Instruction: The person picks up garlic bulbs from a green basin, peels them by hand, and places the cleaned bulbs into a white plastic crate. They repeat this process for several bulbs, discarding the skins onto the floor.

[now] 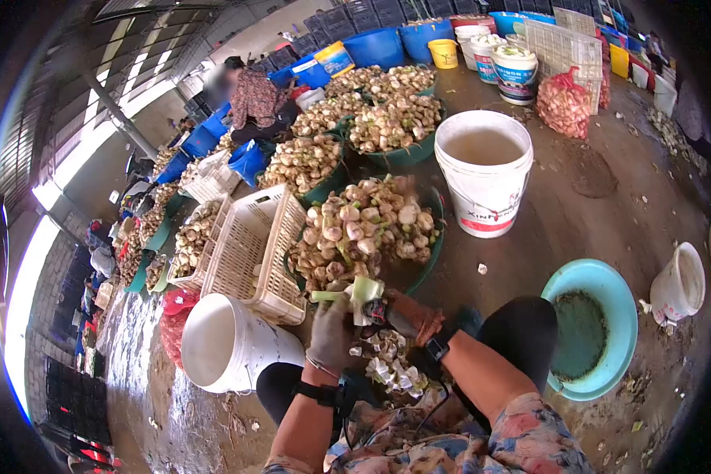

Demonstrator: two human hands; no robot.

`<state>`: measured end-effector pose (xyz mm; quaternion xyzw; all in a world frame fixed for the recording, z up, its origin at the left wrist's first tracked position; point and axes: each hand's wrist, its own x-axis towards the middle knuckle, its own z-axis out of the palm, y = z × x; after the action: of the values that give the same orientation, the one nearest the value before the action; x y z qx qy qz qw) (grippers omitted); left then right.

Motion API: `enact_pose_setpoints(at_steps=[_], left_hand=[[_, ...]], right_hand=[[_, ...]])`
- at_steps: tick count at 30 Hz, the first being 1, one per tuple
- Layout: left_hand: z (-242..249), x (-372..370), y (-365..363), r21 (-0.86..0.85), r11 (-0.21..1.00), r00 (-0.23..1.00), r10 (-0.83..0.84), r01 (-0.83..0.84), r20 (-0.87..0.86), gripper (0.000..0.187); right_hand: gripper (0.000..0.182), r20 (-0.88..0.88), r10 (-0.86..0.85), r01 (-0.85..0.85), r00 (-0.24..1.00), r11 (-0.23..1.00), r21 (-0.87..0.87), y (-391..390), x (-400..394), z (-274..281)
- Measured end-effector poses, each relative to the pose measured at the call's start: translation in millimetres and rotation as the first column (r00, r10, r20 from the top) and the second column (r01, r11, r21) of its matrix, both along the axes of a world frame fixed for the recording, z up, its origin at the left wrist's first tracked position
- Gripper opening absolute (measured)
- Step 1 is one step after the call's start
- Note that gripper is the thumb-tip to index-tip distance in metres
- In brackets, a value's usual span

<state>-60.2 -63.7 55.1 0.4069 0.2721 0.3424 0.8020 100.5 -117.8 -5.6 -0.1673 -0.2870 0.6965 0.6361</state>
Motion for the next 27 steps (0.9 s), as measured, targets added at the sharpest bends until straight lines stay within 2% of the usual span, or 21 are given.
enact_pose_setpoints(at_steps=[1, 2, 3, 4, 5, 6, 7, 9, 10, 13, 15, 17, 18, 20, 21, 22, 23, 24, 25, 26, 27], left_hand=[[-8, -3, 8, -0.128, 0.992, 1.0, -0.004, 0.004, -0.001, 0.027], [-24, -2, 12, -0.031, 0.998, 0.999, 0.052, -0.051, 0.014, 0.025], [-22, -4, 10, -0.04, 0.998, 0.999, 0.046, -0.046, 0.007, 0.025], [-14, -8, 8, -0.044, 0.999, 0.998, 0.02, -0.022, -0.055, 0.025], [-9, -11, 5, -0.051, 0.999, 0.993, -0.007, 0.001, -0.121, 0.025], [-6, -10, 3, -0.036, 0.999, 0.992, 0.008, -0.012, -0.123, 0.027], [-8, -11, 4, -0.044, 0.999, 0.992, 0.008, -0.013, -0.127, 0.027], [-11, -15, 10, -0.029, 0.997, 0.998, -0.065, 0.064, -0.009, 0.033], [-11, -17, 13, -0.063, 0.995, 0.997, -0.081, 0.08, -0.015, 0.037], [-14, -21, 23, -0.136, 0.99, 0.992, -0.022, 0.038, 0.124, 0.039], [-13, -18, 29, -0.128, 0.992, 0.982, 0.005, 0.019, 0.188, 0.039], [-14, -15, 32, -0.122, 0.992, 0.947, 0.052, -0.013, 0.317, 0.04], [-15, -15, 35, -0.197, 0.98, 0.942, 0.07, -0.005, 0.327, 0.04], [-18, -15, 42, -0.259, 0.966, 0.938, 0.084, 0.006, 0.335, 0.035], [-20, -13, 45, -0.318, 0.948, 0.933, 0.096, 0.02, 0.346, 0.031], [-22, -12, 47, -0.326, 0.945, 0.934, 0.093, 0.027, 0.345, 0.031], [-24, -14, 49, 0.11, 0.994, 0.998, 0.032, -0.026, -0.061, 0.029], [-23, -16, 58, 0.214, 0.976, 0.981, 0.013, 0.03, -0.194, 0.029], [-22, -21, 74, 0.118, 0.993, 0.99, 0.024, -0.007, -0.136, 0.029], [-22, -26, 98, -0.061, 0.995, 0.997, 0.081, -0.08, 0.015, 0.029], [-20, -41, 127, -0.109, 0.983, 0.977, 0.165, -0.151, 0.135, 0.03]], right_hand=[[0.032, -0.084, 0.075, -0.074, 0.994, 0.997, 0.015, 2, 1, -4], [0.032, -0.091, 0.068, -0.068, 0.994, 0.998, 0.005, 2, 6, -7], [0.031, 0.287, -0.107, 0.109, 0.952, 0.994, 0.007, 4, 13, -3], [0.031, 0.62, -0.25, 0.264, 0.743, 0.962, 0.072, 6, 20, 2], [0.032, 0.848, -0.338, 0.372, 0.408, 0.91, 0.183, 7, 23, 4], [0.033, 0.932, -0.362, 0.413, -0.002, 0.848, 0.331, 8, 25, 4], [0.033, 0.935, -0.355, 0.414, 0.001, 0.851, 0.323, 6, 23, 1], [0.032, 0.978, -0.075, 0.423, -0.194, 0.893, 0.152, 2, 18, -4], [0.028, 0.959, -0.111, 0.326, -0.261, 0.925, 0.196, -2, 12, -25], [0.026, 0.953, 0.008, 0.019, -0.302, 1.0, -0.002, -19, -23, -59], [0.027, 0.943, -0.018, -0.188, -0.332, 0.981, -0.048, -30, -37, -57], [0.031, 0.949, 0.033, -0.283, -0.313, 0.951, -0.126, -27, -39, -68], [0.031, 0.95, 0.034, -0.283, -0.311, 0.951, -0.127, -21, -37, -73], [0.033, 0.97, -0.101, -0.086, -0.222, 0.993, 0.084, -7, -27, -83], [0.033, 0.97, -0.093, -0.084, -0.224, 0.994, 0.076, 0, -27, -60], [0.034, 0.974, -0.141, 0.051, 0.177, 0.99, 0.134, 7, -31, -15], [0.036, 0.813, -0.223, 0.202, 0.538, 0.97, 0.133, 13, -34, 10], [0.036, 0.816, -0.22, 0.211, 0.534, 0.97, 0.123, 15, -36, 6], [0.034, 0.912, -0.18, 0.105, 0.368, 0.983, 0.151, 17, -38, -2], [0.031, 0.971, -0.152, -0.011, 0.184, 0.988, 0.157, 20, -40, -13], [0.031, 0.973, -0.144, -0.011, 0.18, 0.989, 0.148, 28, -39, -52]])
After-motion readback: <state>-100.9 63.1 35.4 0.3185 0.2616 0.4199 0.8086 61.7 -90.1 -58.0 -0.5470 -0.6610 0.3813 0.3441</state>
